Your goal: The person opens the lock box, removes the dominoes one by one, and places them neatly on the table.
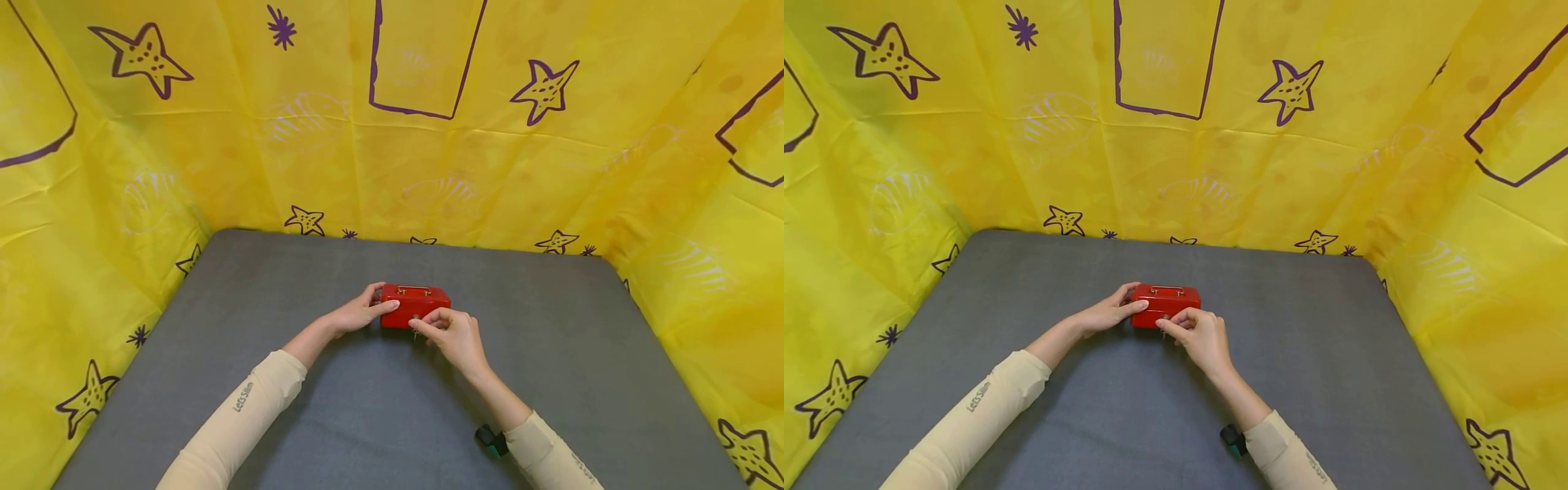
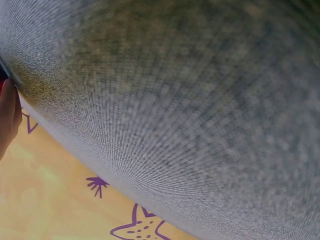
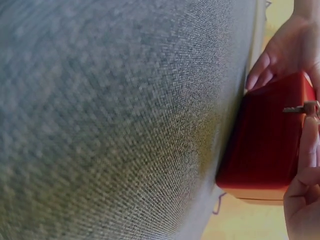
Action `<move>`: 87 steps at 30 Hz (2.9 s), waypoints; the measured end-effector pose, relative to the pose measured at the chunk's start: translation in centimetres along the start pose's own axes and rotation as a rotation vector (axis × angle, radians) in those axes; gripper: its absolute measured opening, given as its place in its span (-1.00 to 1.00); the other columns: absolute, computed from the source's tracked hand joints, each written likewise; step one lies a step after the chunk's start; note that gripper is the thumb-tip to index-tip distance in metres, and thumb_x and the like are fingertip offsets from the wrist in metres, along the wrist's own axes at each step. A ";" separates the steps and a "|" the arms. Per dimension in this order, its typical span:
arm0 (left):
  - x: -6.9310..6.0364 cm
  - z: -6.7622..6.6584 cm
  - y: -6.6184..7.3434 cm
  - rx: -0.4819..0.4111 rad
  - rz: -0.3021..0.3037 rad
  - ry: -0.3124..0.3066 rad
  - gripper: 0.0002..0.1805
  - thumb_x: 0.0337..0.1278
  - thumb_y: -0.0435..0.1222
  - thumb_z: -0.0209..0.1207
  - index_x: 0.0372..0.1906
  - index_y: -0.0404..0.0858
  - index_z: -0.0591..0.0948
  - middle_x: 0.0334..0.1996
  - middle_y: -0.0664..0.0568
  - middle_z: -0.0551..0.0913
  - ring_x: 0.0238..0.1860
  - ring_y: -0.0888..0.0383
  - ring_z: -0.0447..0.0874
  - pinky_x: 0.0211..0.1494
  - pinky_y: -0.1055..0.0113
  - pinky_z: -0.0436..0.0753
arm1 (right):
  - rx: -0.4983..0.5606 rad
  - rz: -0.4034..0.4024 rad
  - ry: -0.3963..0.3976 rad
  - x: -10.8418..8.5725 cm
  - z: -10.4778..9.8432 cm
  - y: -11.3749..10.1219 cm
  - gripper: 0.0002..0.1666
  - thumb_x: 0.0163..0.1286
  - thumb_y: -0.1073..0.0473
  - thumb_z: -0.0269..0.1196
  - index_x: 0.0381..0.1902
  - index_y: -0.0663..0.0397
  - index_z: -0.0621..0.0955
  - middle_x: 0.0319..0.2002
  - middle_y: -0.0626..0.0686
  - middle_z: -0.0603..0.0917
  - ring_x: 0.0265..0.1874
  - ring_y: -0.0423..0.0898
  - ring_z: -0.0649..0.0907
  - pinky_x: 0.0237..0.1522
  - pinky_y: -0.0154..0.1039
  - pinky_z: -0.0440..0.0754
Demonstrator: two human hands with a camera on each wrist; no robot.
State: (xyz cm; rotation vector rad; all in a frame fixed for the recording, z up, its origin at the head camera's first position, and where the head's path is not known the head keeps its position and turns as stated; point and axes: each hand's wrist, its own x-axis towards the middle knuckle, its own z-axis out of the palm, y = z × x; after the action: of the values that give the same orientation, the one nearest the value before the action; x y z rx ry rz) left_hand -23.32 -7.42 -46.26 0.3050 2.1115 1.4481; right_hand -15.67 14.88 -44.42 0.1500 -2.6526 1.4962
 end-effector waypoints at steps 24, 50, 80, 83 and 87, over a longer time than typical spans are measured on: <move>0.0 0.1 0.0 -0.014 0.031 -0.002 -0.12 0.31 0.06 0.12 0.49 -0.27 0.00 0.35 -0.24 0.26 0.35 -0.13 0.24 0.39 -0.09 0.20 | 0.046 0.203 -0.154 0.1 -1.1 0.6 -0.38 0.22 -0.39 0.25 -0.39 0.05 0.78 -0.61 0.19 0.68 -0.79 -0.02 0.45 -0.66 -0.32 0.25; 0.2 0.2 -0.1 -0.016 0.022 -0.006 -0.10 0.30 0.08 0.13 0.50 -0.25 -0.01 0.36 -0.23 0.26 0.34 -0.12 0.24 0.38 -0.09 0.22 | 0.304 0.336 -0.209 -0.2 0.0 0.4 -0.54 0.23 -0.22 0.34 -0.34 0.07 0.78 -0.62 0.07 0.68 -0.80 -0.17 0.40 -0.57 -0.33 0.29; 0.2 0.0 0.1 0.005 0.004 -0.008 -0.07 0.25 0.12 0.15 0.51 -0.21 -0.01 0.37 -0.19 0.24 0.36 -0.10 0.22 0.39 -0.08 0.21 | 0.643 0.469 -0.288 -0.8 -0.1 1.4 -0.61 0.38 -0.07 0.25 -0.17 0.16 0.70 -0.60 -0.05 0.61 -0.75 -0.22 0.34 -0.61 -0.41 0.25; 0.3 0.0 0.1 0.011 0.002 -0.005 -0.06 0.25 0.12 0.15 0.51 -0.21 -0.01 0.37 -0.19 0.25 0.35 -0.10 0.23 0.38 -0.09 0.23 | 0.491 0.420 -0.267 -0.9 -0.6 1.6 -0.47 0.36 -0.15 0.25 -0.09 0.25 0.68 -0.54 0.04 0.65 -0.72 -0.18 0.37 -0.55 -0.38 0.32; 0.3 0.0 0.1 0.011 0.001 -0.006 -0.07 0.25 0.12 0.15 0.51 -0.21 -0.01 0.35 -0.19 0.26 0.34 -0.10 0.24 0.36 -0.08 0.24 | 0.296 0.315 -0.175 -0.9 -1.8 1.7 -0.51 0.35 -0.14 0.26 -0.16 0.22 0.70 -0.50 0.14 0.68 -0.67 -0.08 0.44 -0.51 -0.31 0.43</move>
State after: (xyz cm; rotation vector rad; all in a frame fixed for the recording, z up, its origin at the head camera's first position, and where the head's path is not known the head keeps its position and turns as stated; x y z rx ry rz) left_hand -23.59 -7.26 -46.26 0.3143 2.1153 1.4356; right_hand -14.94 17.33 -45.06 -0.1305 -2.6641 2.0609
